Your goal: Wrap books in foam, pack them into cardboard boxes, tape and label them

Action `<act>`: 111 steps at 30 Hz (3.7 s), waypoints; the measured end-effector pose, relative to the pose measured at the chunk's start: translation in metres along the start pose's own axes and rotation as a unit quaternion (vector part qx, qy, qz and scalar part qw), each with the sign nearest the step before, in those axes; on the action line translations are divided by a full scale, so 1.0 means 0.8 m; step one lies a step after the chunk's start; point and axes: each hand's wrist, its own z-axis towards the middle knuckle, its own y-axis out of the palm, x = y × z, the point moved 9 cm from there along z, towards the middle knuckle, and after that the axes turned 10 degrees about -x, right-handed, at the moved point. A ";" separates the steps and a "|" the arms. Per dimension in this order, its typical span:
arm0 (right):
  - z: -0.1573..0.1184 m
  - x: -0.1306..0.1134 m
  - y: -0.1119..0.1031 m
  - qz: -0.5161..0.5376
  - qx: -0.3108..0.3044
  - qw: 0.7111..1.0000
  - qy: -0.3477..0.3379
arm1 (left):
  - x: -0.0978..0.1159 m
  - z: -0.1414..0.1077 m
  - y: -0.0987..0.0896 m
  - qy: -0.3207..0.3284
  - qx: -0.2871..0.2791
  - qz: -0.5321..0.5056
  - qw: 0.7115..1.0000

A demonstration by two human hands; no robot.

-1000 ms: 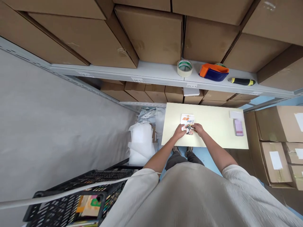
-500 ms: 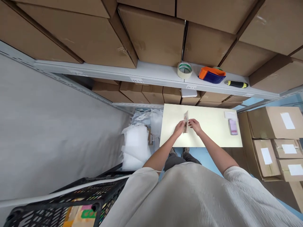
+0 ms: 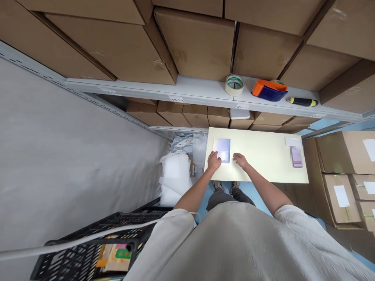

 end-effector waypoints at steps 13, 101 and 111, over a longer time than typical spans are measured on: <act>-0.023 0.025 -0.078 0.057 0.126 0.989 0.043 | 0.036 0.021 0.079 0.075 -0.131 -0.159 0.976; -0.181 -0.392 -0.449 -0.481 0.330 0.745 -0.324 | 0.252 -0.069 0.110 0.235 -0.022 0.155 0.959; -0.197 -0.378 -0.472 -0.494 0.280 0.730 -0.381 | 0.248 -0.088 0.163 0.233 -0.010 0.127 0.964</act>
